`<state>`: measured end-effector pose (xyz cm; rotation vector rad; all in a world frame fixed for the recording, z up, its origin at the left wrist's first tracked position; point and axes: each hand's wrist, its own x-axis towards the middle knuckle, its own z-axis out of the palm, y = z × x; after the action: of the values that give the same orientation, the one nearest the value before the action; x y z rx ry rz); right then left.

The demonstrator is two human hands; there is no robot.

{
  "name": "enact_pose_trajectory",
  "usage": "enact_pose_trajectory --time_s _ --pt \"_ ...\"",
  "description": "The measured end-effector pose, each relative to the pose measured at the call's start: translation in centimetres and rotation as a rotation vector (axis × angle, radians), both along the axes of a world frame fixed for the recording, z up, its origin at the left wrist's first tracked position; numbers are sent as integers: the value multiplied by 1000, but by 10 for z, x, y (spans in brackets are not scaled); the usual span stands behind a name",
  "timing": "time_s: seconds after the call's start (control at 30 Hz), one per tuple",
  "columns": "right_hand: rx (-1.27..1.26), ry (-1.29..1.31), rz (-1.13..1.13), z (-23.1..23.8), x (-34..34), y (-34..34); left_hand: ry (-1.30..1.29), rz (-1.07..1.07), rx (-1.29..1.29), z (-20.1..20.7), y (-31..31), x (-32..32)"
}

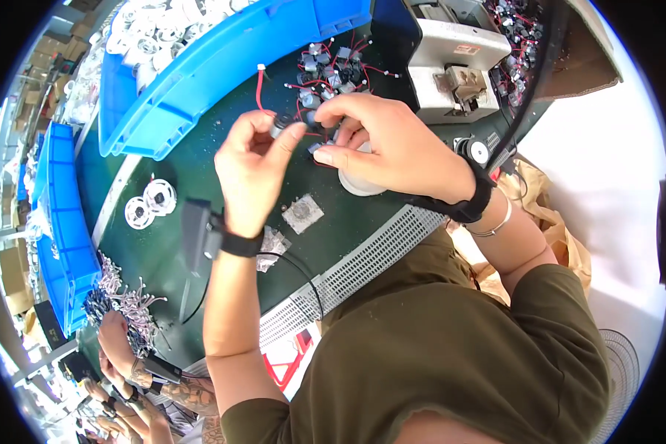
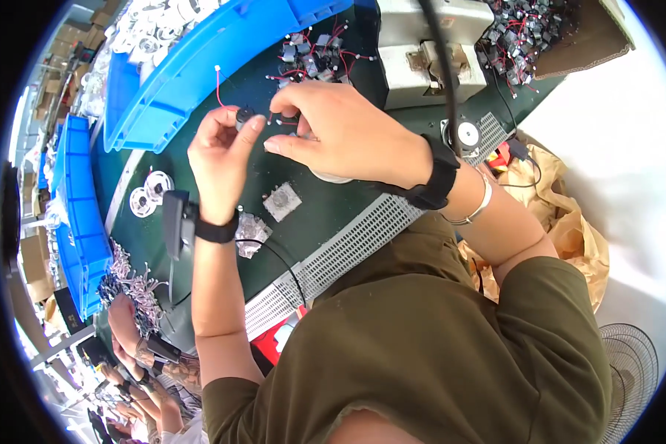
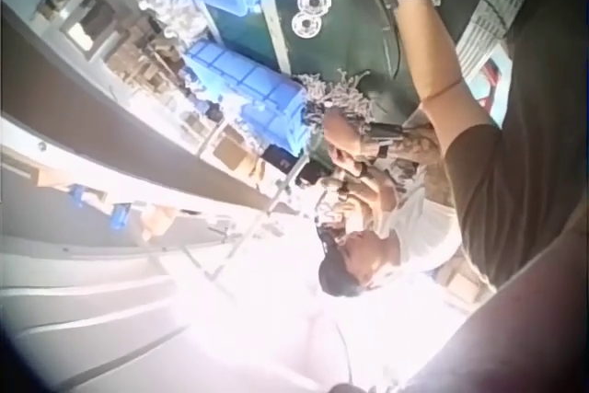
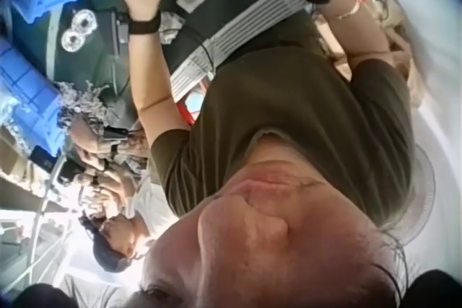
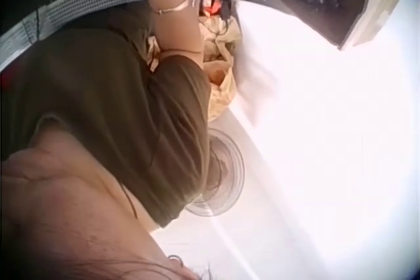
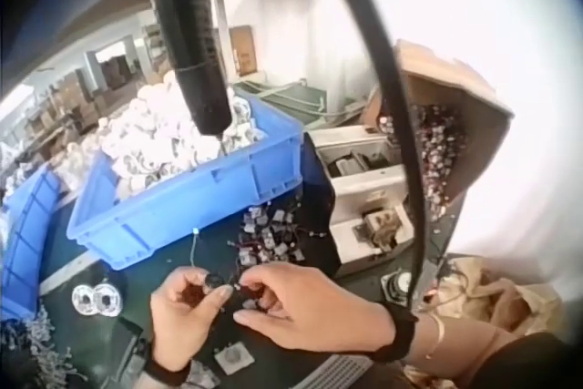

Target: The person picks up a motor and a plastic housing, fits the motor into the housing, and drives screws into the assembly with a power screwdriver. They then place the completed unit on the table and repeat the process.

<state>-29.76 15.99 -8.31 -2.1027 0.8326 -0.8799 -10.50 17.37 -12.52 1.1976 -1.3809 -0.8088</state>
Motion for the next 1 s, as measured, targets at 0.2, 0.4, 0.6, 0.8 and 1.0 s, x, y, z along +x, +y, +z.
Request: enact_pose_trajectory --time_s 0.2,0.4,0.6,0.8,1.0 --pt "336 -284 45 -4 11 5 -697 -39 -495 42 23 -12" --pt "427 -340 -6 -5 -12 7 -707 498 -304 107 -52 84" --pt "370 -167 68 -1 -12 12 -1522 75 -521 60 -229 204" --pt "329 -252 -47 -10 -24 0 -1608 -33 238 18 -304 180" --pt "430 -283 18 0 -16 11 -1427 152 81 52 -245 222"
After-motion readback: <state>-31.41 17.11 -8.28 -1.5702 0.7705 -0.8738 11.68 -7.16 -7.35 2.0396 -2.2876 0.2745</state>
